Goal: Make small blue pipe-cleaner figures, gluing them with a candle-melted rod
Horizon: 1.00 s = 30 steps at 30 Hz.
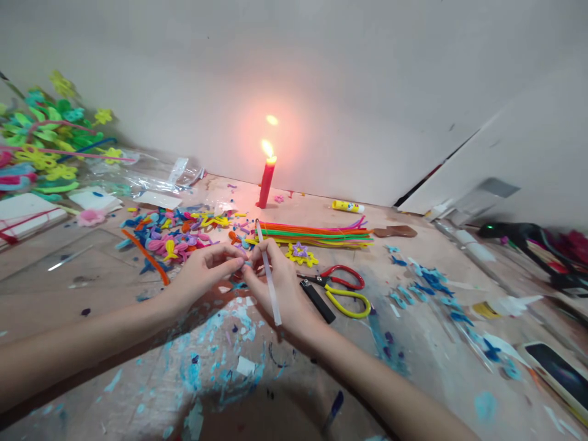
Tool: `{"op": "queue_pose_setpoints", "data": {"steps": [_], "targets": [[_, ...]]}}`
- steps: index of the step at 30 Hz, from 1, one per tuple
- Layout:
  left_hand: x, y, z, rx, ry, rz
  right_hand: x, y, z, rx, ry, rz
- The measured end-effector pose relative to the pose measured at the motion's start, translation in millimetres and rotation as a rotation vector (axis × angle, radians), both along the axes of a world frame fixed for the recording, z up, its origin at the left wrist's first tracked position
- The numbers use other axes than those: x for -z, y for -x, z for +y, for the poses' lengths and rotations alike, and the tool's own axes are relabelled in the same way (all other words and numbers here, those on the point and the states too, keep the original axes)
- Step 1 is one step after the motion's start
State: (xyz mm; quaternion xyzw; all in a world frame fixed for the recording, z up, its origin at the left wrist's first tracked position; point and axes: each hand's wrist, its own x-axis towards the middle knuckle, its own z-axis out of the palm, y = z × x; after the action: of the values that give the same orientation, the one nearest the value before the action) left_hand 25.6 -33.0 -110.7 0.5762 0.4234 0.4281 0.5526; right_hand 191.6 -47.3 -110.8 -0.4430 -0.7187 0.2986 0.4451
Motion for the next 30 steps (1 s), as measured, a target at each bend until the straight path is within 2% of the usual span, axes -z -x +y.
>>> {"op": "queue_pose_setpoints", "data": {"steps": [11, 16, 20, 23, 30], "targets": [[-18.9, 8.7, 4.7, 0.116, 0.204, -0.035, 0.3, -4.1, 0.6, -0.016, -0.039, -0.082], [-21.4, 8.1, 5.2, 0.110, 0.243, -0.058, -1.3, -2.1, 1.4, -0.019, -0.020, -0.085], [-19.0, 6.3, 6.1, 0.082, 0.155, -0.053, -13.2, -4.1, 2.8, -0.019, 0.014, -0.076], [-13.6, 5.5, 6.8, 0.058, 0.092, -0.043, -25.4, -12.4, 8.8, 0.037, -0.019, -0.054], [1.1, 2.3, 5.3, 0.081, 0.196, -0.187, -59.4, -33.4, 49.1, 0.102, -0.101, 0.268]]}}
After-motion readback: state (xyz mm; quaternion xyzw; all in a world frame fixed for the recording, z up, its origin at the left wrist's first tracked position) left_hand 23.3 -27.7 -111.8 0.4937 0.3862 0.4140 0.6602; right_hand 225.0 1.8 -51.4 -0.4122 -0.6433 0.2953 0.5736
